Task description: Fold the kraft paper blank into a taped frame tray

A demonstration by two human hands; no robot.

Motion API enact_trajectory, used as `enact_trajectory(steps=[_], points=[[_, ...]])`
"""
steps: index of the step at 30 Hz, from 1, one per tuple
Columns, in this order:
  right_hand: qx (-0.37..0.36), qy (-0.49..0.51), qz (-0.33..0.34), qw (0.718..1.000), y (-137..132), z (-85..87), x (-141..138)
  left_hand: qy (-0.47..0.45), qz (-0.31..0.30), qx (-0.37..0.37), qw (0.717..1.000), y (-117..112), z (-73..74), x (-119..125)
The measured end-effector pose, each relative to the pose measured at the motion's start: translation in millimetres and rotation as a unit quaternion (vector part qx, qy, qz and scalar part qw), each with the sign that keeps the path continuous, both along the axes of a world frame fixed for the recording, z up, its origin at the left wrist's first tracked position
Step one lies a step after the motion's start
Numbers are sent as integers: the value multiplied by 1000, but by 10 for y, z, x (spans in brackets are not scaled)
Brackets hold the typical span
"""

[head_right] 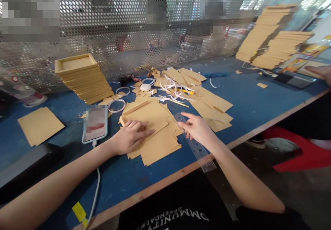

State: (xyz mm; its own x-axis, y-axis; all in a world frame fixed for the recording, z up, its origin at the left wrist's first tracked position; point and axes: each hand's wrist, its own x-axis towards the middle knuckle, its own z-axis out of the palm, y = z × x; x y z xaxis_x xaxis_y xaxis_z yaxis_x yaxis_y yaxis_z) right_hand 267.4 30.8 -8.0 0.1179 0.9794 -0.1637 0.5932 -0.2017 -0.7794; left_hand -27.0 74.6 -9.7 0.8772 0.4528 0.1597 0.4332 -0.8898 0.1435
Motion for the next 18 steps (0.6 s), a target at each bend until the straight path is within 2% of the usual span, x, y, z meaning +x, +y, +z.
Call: enact_trajectory(steps=[2, 4, 7, 9, 12, 15, 18], points=[[39, -54, 16, 998, 140, 33, 74, -6, 21, -2, 1000, -27, 14, 13], [73, -157, 42, 984, 286, 79, 129, -9, 44, -3, 999, -63, 27, 32], [120, -310, 95, 938, 464, 148, 144, -14, 81, -1, 997, -130, 33, 70], [170, -345, 135, 913, 527, 187, 93, -21, 106, -2, 994, -173, 26, 94], [224, -286, 242, 900, 547, 219, -65, -31, 128, -6, 991, -214, 12, 119], [181, -192, 380, 887, 536, 195, -244, -36, 137, -20, 990, -216, 7, 127], [146, -141, 442, 874, 535, 143, -359, -45, 140, -35, 989, -202, 10, 129]])
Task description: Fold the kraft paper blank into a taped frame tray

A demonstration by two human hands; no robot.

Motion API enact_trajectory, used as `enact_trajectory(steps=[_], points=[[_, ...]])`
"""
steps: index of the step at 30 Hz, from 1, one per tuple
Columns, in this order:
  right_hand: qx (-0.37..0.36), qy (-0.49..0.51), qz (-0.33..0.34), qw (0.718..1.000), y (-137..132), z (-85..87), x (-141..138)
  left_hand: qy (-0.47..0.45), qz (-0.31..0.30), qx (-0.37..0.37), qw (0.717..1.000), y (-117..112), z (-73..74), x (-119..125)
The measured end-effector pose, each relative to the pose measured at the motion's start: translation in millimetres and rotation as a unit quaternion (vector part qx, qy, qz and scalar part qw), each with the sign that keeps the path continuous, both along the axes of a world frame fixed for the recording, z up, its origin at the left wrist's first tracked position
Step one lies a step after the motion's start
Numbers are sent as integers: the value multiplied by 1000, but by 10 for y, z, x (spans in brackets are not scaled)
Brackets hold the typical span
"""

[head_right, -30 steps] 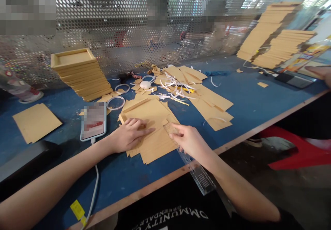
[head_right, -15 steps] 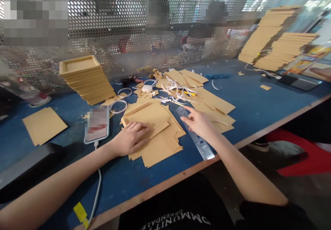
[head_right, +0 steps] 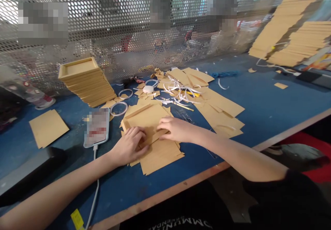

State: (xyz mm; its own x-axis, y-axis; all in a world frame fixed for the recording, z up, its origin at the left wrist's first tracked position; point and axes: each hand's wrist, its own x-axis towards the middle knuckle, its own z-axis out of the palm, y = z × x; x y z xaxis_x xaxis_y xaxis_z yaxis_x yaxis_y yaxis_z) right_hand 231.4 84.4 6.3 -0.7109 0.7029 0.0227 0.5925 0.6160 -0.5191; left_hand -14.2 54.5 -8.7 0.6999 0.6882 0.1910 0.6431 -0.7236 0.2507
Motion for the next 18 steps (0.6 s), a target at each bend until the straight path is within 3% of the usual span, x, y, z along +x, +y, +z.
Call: enact_trajectory(steps=[5, 10, 18], points=[[-13, 78, 42, 996, -34, -38, -11, -16, -58, 3, 998, -10, 9, 9], [28, 100, 87, 991, -84, -79, 22, -9, -123, 18, 992, -27, 45, 2], [41, 133, 88, 986, -72, -180, 6, -2, -121, 13, 993, -39, 72, 4]])
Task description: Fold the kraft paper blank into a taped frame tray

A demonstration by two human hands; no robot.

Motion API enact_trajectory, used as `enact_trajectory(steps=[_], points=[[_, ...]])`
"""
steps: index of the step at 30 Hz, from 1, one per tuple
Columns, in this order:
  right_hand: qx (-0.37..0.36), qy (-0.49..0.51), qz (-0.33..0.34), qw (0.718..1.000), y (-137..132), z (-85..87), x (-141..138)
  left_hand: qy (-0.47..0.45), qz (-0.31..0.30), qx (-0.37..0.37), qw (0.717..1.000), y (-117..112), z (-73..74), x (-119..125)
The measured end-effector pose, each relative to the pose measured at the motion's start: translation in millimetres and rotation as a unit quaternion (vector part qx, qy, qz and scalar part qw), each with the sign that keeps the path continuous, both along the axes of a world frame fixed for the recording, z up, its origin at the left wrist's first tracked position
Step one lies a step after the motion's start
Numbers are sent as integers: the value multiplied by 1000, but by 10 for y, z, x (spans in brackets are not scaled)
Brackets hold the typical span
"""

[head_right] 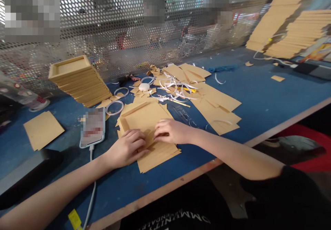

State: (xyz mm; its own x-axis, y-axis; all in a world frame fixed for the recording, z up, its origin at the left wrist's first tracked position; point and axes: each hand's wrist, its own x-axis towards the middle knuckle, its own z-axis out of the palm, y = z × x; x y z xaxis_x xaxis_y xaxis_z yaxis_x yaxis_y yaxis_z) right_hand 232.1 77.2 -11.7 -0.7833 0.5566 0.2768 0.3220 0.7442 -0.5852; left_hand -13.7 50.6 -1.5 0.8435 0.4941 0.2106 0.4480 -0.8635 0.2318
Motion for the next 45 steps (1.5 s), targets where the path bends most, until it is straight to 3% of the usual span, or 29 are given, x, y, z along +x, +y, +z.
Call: enact_trajectory(steps=[12, 18, 35, 42, 45], points=[[-88, -59, -114, 988, -42, 61, -137, -23, 74, -114, 990, 50, 10, 1], [-66, -89, -121, 986, -33, 65, -166, -12, 73, -141, 987, 100, 48, -3], [-39, -129, -94, 986, 6, 88, -180, 63, 47, -39, 996, 76, 88, 33], [-214, -75, -145, 963, 19, 169, -67, 43, 32, -10, 999, 113, 37, -69], [-205, -80, -145, 965, 34, 188, -11, 49, -6, 4, 999, 126, 29, -91]])
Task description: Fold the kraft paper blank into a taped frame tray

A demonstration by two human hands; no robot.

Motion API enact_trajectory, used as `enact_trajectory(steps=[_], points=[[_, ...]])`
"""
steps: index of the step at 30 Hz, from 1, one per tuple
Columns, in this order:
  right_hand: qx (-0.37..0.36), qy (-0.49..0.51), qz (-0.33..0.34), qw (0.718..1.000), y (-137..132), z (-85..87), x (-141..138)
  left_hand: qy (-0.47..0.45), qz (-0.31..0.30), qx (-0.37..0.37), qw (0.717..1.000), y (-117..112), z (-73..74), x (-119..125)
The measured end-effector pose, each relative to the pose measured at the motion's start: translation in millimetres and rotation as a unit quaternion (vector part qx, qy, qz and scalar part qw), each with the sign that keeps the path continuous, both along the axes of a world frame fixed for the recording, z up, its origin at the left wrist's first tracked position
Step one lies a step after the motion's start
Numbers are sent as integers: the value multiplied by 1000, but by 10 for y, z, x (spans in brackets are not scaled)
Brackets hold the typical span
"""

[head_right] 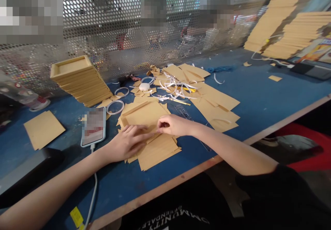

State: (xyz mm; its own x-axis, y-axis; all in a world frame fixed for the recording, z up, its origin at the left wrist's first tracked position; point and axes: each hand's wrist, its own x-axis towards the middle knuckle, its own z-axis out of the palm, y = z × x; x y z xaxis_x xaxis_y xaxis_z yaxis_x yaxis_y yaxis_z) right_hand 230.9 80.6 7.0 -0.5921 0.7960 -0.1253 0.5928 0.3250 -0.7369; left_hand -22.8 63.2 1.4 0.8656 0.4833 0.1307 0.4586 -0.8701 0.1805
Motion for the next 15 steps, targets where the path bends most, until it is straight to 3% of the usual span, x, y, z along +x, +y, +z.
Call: enact_trajectory(steps=[11, 15], points=[[115, -67, 48, 990, -20, -27, -39, 34, -32, 28, 999, -1, -51, -3], [119, -69, 49, 989, -29, -26, -37, 39, -31, 32, 998, 1, -58, -6]])
